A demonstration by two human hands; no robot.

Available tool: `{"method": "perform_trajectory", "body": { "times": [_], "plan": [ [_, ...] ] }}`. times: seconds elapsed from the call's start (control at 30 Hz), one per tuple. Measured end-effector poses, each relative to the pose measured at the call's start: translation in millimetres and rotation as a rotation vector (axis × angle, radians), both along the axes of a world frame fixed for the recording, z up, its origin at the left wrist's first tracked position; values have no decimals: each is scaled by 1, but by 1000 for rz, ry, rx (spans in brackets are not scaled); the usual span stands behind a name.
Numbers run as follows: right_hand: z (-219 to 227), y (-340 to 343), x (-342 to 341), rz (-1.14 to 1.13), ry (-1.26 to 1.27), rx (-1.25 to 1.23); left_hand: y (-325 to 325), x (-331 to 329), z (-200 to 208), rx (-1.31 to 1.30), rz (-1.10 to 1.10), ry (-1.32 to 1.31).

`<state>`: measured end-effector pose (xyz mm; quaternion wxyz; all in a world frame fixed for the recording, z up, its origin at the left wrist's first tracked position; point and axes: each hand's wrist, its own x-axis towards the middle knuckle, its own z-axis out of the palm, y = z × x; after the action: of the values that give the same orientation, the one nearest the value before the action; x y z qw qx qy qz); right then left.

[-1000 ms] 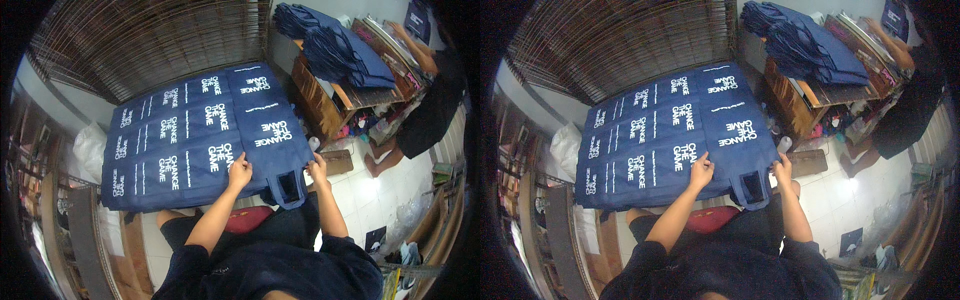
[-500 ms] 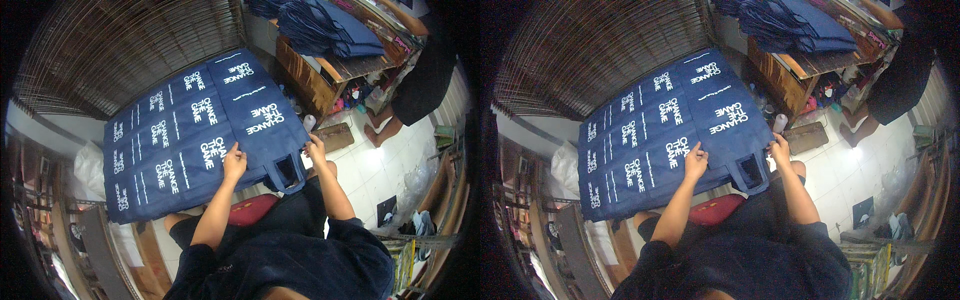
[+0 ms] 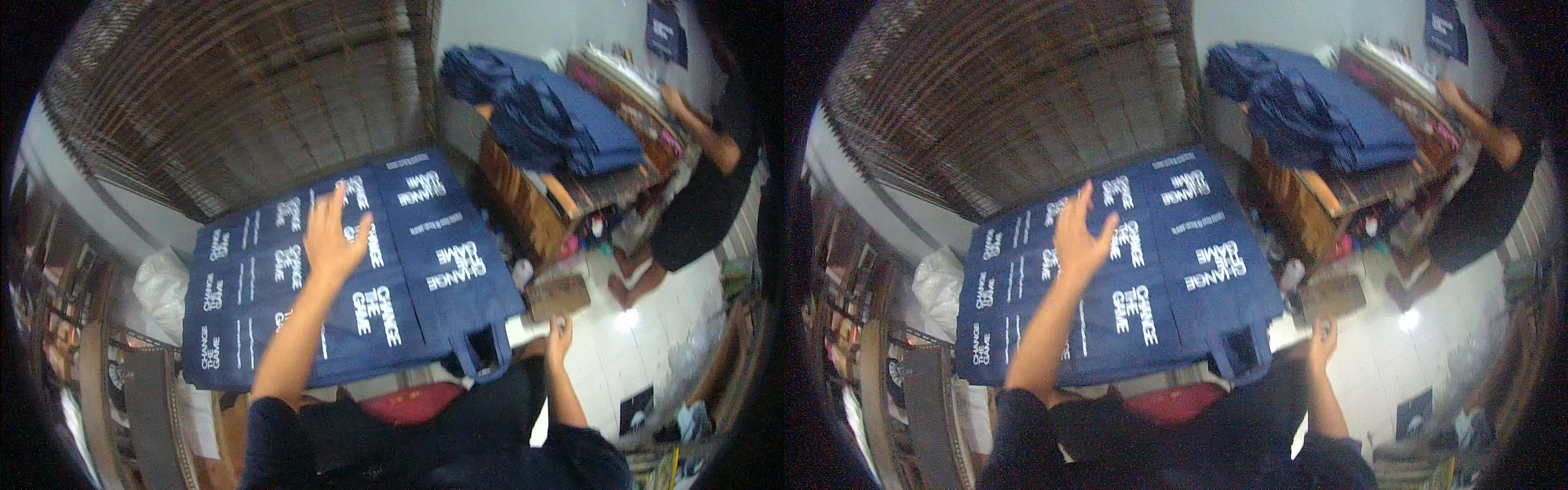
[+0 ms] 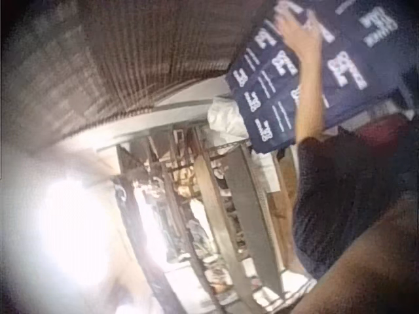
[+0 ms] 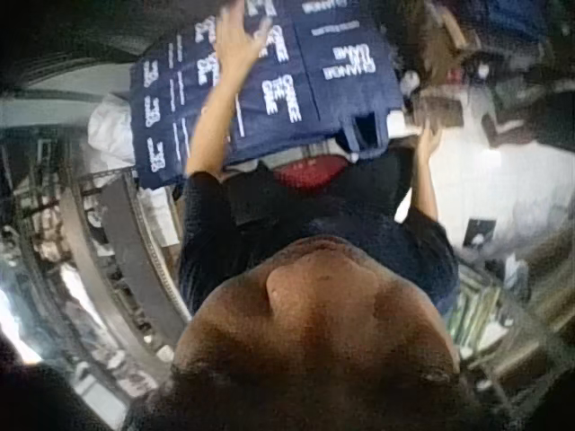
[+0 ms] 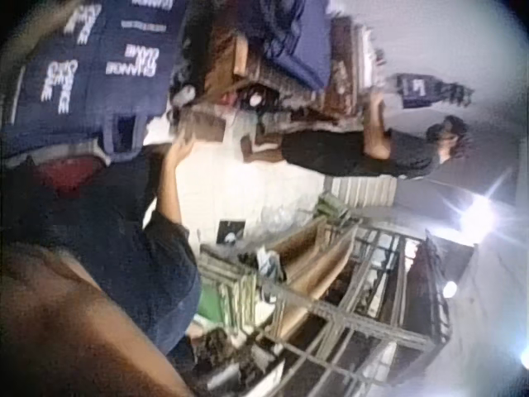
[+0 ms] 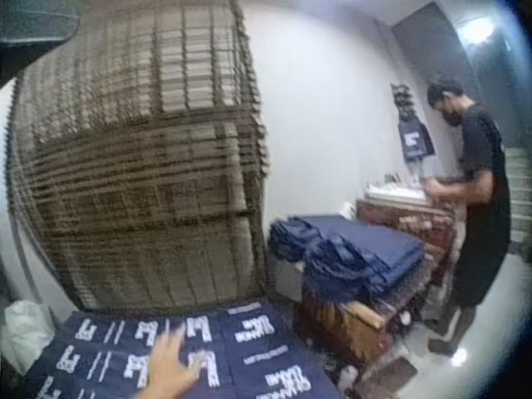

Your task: The person folds blue tote bags with 'CHANGE THE GAME' text and stacks them on a table. The person repeatedly picks up bags, folds them, and places them on a growing pile while a coworker works nearby.

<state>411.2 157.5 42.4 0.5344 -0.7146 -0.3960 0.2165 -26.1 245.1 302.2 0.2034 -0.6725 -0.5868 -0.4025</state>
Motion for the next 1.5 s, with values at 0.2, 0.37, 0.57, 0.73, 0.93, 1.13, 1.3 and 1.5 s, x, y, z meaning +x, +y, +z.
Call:
{"method": "perform_trajectory", "body": {
  "times": [0.2, 0.37, 0.57, 0.73, 0.93, 1.13, 1.3, 1.5],
  "plan": [
    [-58, -23, 3, 47, -126, 35, 94, -45, 228, 224, 436, 412],
    [-32, -23, -12, 65, -101, 30, 135, -75, 275, -267, 653, 382],
    [-31, -19, -7, 83, -99, -27, 133, -80, 271, -209, 646, 413],
    [-2, 29, 26, -4, 15, 263, 116, -79, 262, -9, 395, 469],
    [155, 147, 101, 68, 476, 545, 45, -78, 207, 52, 144, 475],
    [287, 231, 152, 329, 1063, 618, -80, -18, 95, -116, -40, 161],
    [320, 251, 123, 286, 1406, 616, -160, 1, -21, -554, -53, -193],
    [270, 350, 215, 153, 1175, 529, -169, 24, -150, -659, -17, 23]
  ]
}}
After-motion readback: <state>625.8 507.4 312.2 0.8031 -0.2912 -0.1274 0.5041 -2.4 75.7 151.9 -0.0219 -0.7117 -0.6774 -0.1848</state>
